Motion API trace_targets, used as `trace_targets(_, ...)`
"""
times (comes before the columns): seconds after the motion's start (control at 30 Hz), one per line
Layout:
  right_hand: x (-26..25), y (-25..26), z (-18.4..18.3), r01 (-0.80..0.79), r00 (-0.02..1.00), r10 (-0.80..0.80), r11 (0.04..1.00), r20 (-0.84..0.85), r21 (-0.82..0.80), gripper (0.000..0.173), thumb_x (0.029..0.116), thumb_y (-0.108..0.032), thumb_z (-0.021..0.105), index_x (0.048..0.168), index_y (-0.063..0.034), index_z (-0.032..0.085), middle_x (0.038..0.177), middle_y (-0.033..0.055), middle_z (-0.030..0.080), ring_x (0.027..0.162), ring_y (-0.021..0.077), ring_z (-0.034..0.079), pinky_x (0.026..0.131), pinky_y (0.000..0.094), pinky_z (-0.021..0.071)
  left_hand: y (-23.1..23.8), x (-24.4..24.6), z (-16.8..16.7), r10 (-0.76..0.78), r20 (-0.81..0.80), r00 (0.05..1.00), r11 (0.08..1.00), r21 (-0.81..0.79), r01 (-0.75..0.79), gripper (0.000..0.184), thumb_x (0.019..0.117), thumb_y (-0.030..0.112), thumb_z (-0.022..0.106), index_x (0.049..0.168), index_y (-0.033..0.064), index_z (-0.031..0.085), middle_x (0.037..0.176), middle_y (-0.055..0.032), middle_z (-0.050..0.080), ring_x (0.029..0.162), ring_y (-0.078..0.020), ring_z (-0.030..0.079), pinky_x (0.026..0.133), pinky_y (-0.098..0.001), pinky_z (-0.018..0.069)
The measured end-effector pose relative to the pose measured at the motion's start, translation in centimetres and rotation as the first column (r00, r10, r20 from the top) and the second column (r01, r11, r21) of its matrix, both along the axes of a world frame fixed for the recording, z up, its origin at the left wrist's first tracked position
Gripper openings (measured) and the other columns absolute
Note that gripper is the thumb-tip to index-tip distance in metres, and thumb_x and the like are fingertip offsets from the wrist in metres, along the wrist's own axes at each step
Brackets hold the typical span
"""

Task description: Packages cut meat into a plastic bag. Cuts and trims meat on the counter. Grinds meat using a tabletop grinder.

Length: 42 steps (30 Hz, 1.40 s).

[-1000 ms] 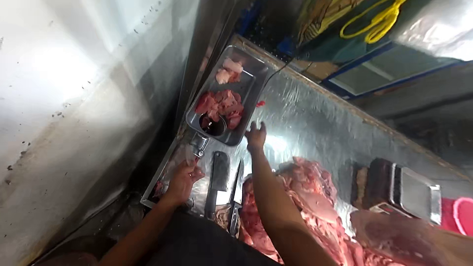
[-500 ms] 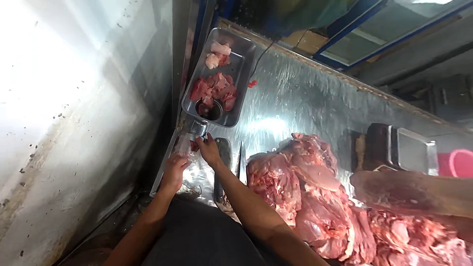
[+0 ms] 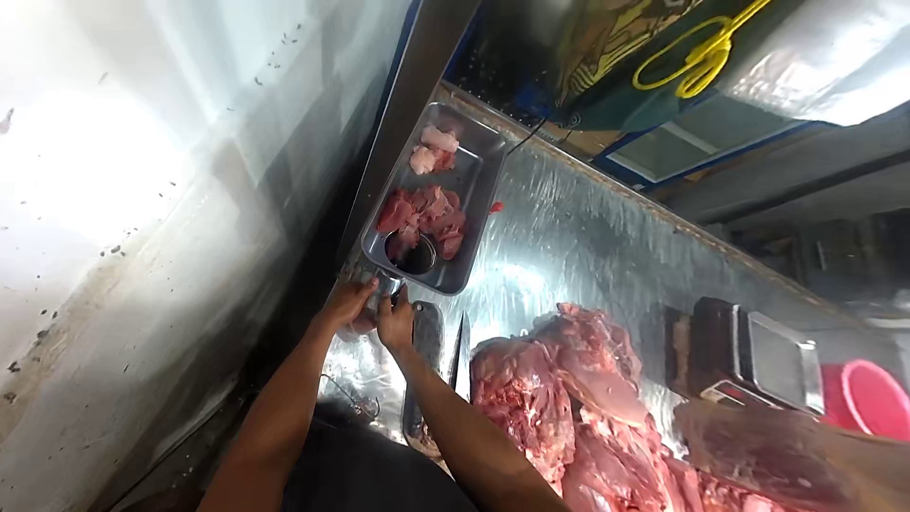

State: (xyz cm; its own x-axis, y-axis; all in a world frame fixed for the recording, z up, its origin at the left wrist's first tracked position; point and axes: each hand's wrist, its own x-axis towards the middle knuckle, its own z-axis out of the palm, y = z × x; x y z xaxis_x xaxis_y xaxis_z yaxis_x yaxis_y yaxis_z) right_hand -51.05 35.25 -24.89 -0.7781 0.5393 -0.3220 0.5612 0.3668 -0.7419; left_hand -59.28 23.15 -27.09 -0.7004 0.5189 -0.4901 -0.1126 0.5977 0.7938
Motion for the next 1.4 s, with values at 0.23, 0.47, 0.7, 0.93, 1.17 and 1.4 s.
trace_targets(0.23, 0.7, 0.5, -1.1, 0.029, 0.996, -0.031, 0.999, -0.089, -0.028, 0.065, 0.0985, -0.031, 0.048, 0.152, 0.0046, 0.041, 0.116, 0.0223, 0.071, 0.108, 0.0305, 0.070, 0.096, 0.0509, 0.0549, 1.7, 0.0, 3.0, -0.306, -0.049, 0.951, 0.885, -0.383, 0.265, 0.088, 0.1043, 0.068, 0.012, 0.125, 0.0006, 0.064, 0.130, -0.0233, 0.064, 0.130, -0.0383, 0.057, 0.110, -0.0606, 0.0414)
trace_targets(0.47, 2.9, 3.4, -1.2, -0.062, 0.987, 0.040, 0.988, -0.158, -0.138, 0.062, 0.0979, -0.034, 0.048, 0.145, 0.0063, 0.046, 0.116, 0.0209, 0.069, 0.108, 0.0236, 0.068, 0.098, 0.0431, 0.0539, 3.3, 2.3, 3.1, -0.277, -0.053, 0.959, 0.883, -0.407, 0.233, 0.085, 0.1042, 0.067, 0.013, 0.113, 0.0012, 0.067, 0.115, -0.0221, 0.068, 0.118, -0.0380, 0.063, 0.101, -0.0587, 0.0477)
trace_targets(0.7, 5.5, 5.9, 0.5, -0.066, 0.998, 0.060, 0.955, -0.032, -0.289, 0.033, 0.1012, -0.027, 0.052, 0.119, -0.0006, 0.061, 0.092, 0.0099, 0.065, 0.083, 0.0166, 0.064, 0.078, 0.0391, 0.0554, 4.2, 5.7, 3.3, -0.247, 0.011, 0.969, 0.898, -0.373, 0.234, 0.082, 0.1052, 0.066, 0.015, 0.117, 0.0018, 0.064, 0.114, -0.0214, 0.068, 0.116, -0.0366, 0.064, 0.098, -0.0570, 0.0490)
trace_targets(0.93, 3.5, 3.2, 3.0, 0.083, 0.970, -0.088, 0.996, 0.225, 0.029, 0.034, 0.1074, -0.026, 0.051, 0.120, 0.0008, 0.068, 0.114, 0.0208, 0.071, 0.114, 0.0325, 0.067, 0.102, 0.0534, 0.0510, 3.7, 6.6, 2.1, -0.267, 0.029, 0.963, 0.903, -0.343, 0.261, 0.073, 0.1078, 0.059, 0.021, 0.119, 0.0012, 0.063, 0.118, -0.0215, 0.067, 0.120, -0.0367, 0.063, 0.101, -0.0565, 0.0474)
trace_targets(1.17, 4.1, 3.4, 3.2, 0.004, 0.968, -0.033, 0.993, 0.249, 0.117, 0.032, 0.1061, -0.024, 0.051, 0.118, 0.0000, 0.069, 0.111, 0.0202, 0.073, 0.113, 0.0335, 0.068, 0.100, 0.0531, 0.0519, 3.4, 7.4, 2.5, -0.191, -0.006, 0.982, 0.924, -0.338, 0.178, 0.071, 0.1069, 0.060, 0.027, 0.112, 0.0010, 0.067, 0.110, -0.0211, 0.069, 0.112, -0.0362, 0.066, 0.098, -0.0568, 0.0490)
trace_targets(1.4, 5.7, 4.9, 3.1, -0.069, 0.978, 0.076, 0.997, 0.196, -0.042, 0.045, 0.1092, -0.040, 0.044, 0.125, -0.0043, 0.066, 0.111, 0.0161, 0.072, 0.108, 0.0278, 0.069, 0.098, 0.0508, 0.0531, 1.0, 7.4, 3.1, -0.196, -0.173, 0.965, 0.945, -0.295, 0.139, 0.058, 0.1104, 0.045, 0.033, 0.105, 0.0008, 0.070, 0.107, -0.0192, 0.070, 0.110, -0.0341, 0.067, 0.100, -0.0553, 0.0494)
